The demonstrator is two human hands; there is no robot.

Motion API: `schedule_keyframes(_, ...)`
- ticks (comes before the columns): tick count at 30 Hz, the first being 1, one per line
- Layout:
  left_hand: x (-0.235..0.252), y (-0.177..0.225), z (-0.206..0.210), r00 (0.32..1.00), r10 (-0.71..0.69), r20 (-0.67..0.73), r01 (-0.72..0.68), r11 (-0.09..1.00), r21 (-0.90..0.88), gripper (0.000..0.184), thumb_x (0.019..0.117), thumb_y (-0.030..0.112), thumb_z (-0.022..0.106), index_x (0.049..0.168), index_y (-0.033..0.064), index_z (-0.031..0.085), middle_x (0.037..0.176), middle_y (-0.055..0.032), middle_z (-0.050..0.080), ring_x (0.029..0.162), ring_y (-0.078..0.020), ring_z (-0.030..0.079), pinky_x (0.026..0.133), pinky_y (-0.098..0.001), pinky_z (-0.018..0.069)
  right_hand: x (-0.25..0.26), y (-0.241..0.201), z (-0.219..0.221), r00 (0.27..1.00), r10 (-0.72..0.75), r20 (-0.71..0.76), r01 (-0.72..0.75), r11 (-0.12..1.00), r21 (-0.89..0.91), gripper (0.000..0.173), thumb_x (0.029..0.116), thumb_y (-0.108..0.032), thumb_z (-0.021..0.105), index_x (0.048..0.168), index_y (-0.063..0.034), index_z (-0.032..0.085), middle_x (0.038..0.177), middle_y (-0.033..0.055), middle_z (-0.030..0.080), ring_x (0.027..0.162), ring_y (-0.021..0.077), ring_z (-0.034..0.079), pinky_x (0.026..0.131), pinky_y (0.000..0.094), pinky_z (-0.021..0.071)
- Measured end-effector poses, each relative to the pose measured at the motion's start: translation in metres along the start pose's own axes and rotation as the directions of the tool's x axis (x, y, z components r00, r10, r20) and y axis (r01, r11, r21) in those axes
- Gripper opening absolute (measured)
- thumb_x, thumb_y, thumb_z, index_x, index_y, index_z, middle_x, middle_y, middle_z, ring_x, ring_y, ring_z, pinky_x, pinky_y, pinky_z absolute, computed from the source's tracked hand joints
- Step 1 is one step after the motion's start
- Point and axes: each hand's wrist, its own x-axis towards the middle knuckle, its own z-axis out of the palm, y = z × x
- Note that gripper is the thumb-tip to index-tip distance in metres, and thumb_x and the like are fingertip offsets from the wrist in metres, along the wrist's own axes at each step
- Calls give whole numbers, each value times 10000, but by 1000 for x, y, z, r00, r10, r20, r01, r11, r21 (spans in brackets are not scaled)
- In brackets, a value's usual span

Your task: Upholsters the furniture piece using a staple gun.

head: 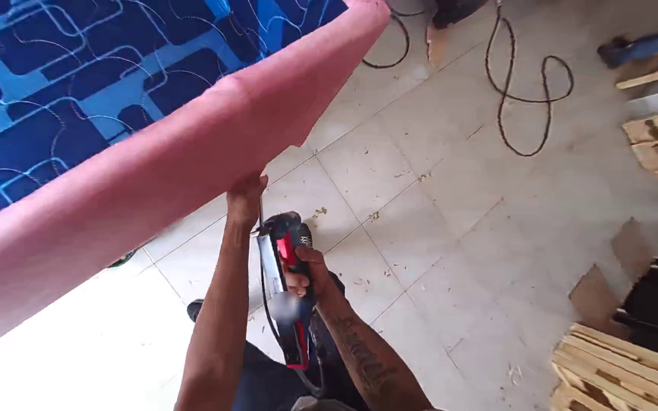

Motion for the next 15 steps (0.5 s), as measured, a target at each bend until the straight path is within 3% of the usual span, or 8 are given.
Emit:
schedule_keyframes(2, 42, -30, 56, 999, 6, 47, -4, 1000, -24, 520, 867, 42, 767, 1328, 28, 525, 1284, -131, 649, 1204, -290, 633, 1044, -534, 531, -22, -61, -9, 998, -57, -5, 57, 995, 81, 316, 963, -390, 642, 1125, -132, 723, 858, 14, 741, 543, 67, 645, 488, 199, 542)
schedule_keyframes(4, 63, -50, 92, 1000, 0, 11, 0, 999, -43, 375, 946, 25, 678, 1294, 55, 542, 1248, -115, 674, 1183, -292, 660, 1026, -509, 553, -40, -113, -18, 995, -99, -16, 100, 980, 170, 317, 977, -339, 625, 1133, -81, 722, 814, 21, 735, 572, 83, 675, 519, 209, 566)
schedule_keyframes(6, 69, -61, 106, 992, 62, -113, -56, 997, 55, 201, 980, -4, 609, 1169, 62, 597, 1065, -97, 745, 993, -253, 740, 895, -427, 621, -50, -151, -30, 993, -119, 9, 113, 961, 251, 321, 997, -298, 607, 1152, -36, 709, 800, 43, 738, 606, 113, 707, 555, 230, 594)
schedule_keyframes(8, 78, -68, 107, 968, 186, -170, -156, 972, 175, 148, 973, -38, 583, 1076, 61, 618, 913, -61, 749, 838, -200, 747, 815, -380, 635, -43, -176, -45, 992, -121, 37, 104, 948, 302, 306, 1004, -265, 597, 1169, -25, 689, 850, 70, 738, 621, 137, 708, 565, 246, 595)
schedule_keyframes(11, 84, -79, 100, 910, 350, -221, -289, 920, 265, 216, 937, -86, 581, 1110, 43, 586, 986, -76, 739, 924, -241, 743, 887, -452, 621, -15, -186, -65, 996, -84, 35, 64, 921, 385, 280, 995, -237, 599, 1168, -33, 682, 940, 90, 739, 612, 139, 696, 554, 240, 593)
schedule_keyframes(14, 87, -79, 104, 866, 434, -247, -345, 878, 332, 229, 940, -81, 597, 1126, 52, 589, 1017, -76, 746, 953, -248, 747, 900, -464, 624, 23, -182, -84, 994, -49, 102, -5, 881, 474, 272, 1002, -233, 580, 1162, -37, 680, 911, 73, 739, 598, 129, 689, 553, 232, 593)
schedule_keyframes(15, 87, -78, 106, 863, 438, -251, -339, 871, 355, 226, 948, -73, 591, 1133, 57, 597, 1030, -72, 751, 975, -242, 745, 918, -456, 615, 33, -179, -90, 991, -45, 125, -25, 862, 506, 269, 1002, -237, 584, 1127, -25, 693, 838, 64, 736, 585, 131, 696, 547, 235, 595)
